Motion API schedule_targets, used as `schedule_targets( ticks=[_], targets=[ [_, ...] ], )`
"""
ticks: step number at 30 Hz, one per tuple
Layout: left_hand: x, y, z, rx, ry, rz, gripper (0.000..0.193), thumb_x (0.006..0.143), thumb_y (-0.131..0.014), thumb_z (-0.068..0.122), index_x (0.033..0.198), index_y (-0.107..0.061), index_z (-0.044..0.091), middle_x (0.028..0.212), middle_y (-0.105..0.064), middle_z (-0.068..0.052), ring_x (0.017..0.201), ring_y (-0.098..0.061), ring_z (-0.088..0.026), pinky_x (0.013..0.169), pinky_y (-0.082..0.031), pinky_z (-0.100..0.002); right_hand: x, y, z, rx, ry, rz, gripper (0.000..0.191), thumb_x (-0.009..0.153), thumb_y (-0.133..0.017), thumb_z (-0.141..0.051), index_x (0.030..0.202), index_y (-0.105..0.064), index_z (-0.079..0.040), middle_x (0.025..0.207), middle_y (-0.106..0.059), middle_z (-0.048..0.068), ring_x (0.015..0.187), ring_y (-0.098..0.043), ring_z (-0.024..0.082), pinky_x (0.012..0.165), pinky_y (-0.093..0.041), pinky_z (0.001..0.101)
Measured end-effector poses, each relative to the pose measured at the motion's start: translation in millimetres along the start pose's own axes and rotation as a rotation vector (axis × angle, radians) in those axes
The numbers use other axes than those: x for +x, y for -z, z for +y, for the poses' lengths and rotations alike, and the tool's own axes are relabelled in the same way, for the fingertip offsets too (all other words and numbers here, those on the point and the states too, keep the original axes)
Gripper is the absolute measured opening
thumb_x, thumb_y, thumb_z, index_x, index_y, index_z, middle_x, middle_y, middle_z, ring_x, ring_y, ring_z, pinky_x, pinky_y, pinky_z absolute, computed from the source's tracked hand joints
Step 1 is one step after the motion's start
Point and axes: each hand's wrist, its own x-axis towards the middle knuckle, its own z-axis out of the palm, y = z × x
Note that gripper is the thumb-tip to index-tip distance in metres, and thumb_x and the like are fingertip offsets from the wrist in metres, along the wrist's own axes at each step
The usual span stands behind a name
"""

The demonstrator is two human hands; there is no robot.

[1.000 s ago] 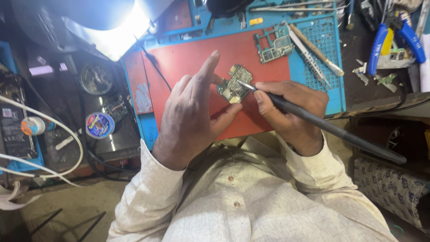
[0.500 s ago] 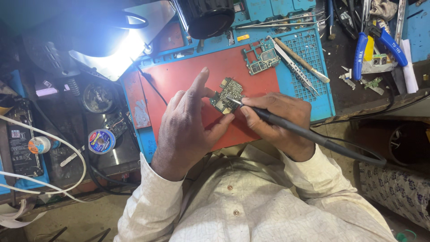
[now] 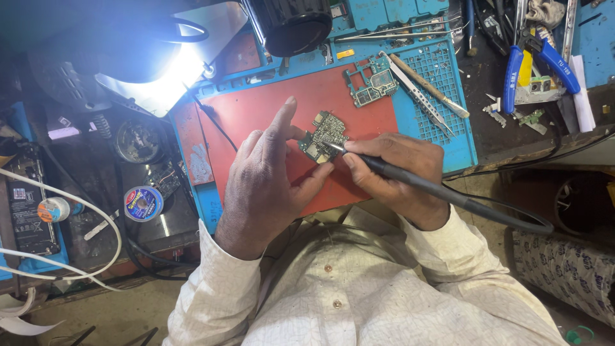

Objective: The person holds a small circuit board in one hand and works on it with a soldering iron, touching the board's components and contacts at various points. They briefly set the board down, apply paste from a small tube onto it, then resume soldering while repositioning the board repeatedly on the red work mat.

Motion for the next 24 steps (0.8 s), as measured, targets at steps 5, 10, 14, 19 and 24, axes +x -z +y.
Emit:
schedule_targets(
  ticks=[5, 10, 14, 19, 24],
  targets=[
    [-1.0, -0.5, 0.2, -0.001, 0.002, -0.002, 0.092, 0.083, -0.090, 0.026, 0.154, -0.037, 0.002, 0.113, -0.068, -0.006, 0.098, -0.065, -0.023, 0.088, -0.054, -0.040, -0.5, -2.2, 1.0, 0.008, 0.001, 0.070, 0.017, 0.094, -0.079, -0.010, 0.109, -0.075, -0.004, 0.091, -0.076, 0.010, 0.073, -0.072, 0.016, 0.064, -0.054, 0.0272],
    [-0.7, 0.3, -0.6, -0.008, 0.014, -0.007, 0.092, 0.081, -0.090, 0.025, 0.154, -0.038, 0.002, 0.113, -0.068, -0.006, 0.097, -0.065, -0.023, 0.088, -0.054, -0.040, -1.0, -1.1, 0.7, 0.030, 0.014, 0.021, 0.018, 0.092, -0.080, -0.010, 0.108, -0.075, -0.003, 0.088, -0.076, 0.009, 0.069, -0.070, 0.016, 0.061, -0.053, 0.0274],
    [-0.5, 0.0, -0.5, -0.008, 0.011, -0.005, 0.092, 0.082, -0.090, 0.025, 0.154, -0.038, 0.002, 0.112, -0.068, -0.006, 0.097, -0.065, -0.023, 0.088, -0.054, -0.040, 0.4, -2.5, 1.3, -0.005, 0.042, 0.021, 0.016, 0.090, -0.081, -0.010, 0.104, -0.076, -0.003, 0.081, -0.074, 0.009, 0.065, -0.068, 0.017, 0.059, -0.051, 0.0283],
    [-0.4, -0.1, -0.3, -0.013, 0.013, -0.010, 0.092, 0.082, -0.090, 0.026, 0.153, -0.037, 0.001, 0.113, -0.068, -0.007, 0.097, -0.066, -0.023, 0.087, -0.054, -0.039, -2.2, -2.1, 1.5, 0.040, -0.030, 0.032, 0.017, 0.092, -0.080, -0.009, 0.107, -0.076, -0.002, 0.086, -0.075, 0.009, 0.068, -0.070, 0.016, 0.060, -0.052, 0.0269],
    [-0.2, -0.2, -0.2, -0.003, -0.003, 0.000, 0.091, 0.083, -0.090, 0.027, 0.153, -0.037, 0.001, 0.113, -0.068, -0.006, 0.097, -0.065, -0.023, 0.088, -0.054, -0.039, -1.8, -3.4, 3.3, 0.001, 0.004, 0.093, 0.015, 0.095, -0.079, -0.009, 0.108, -0.075, -0.003, 0.094, -0.076, 0.010, 0.075, -0.072, 0.016, 0.066, -0.055, 0.0271]
  ],
)
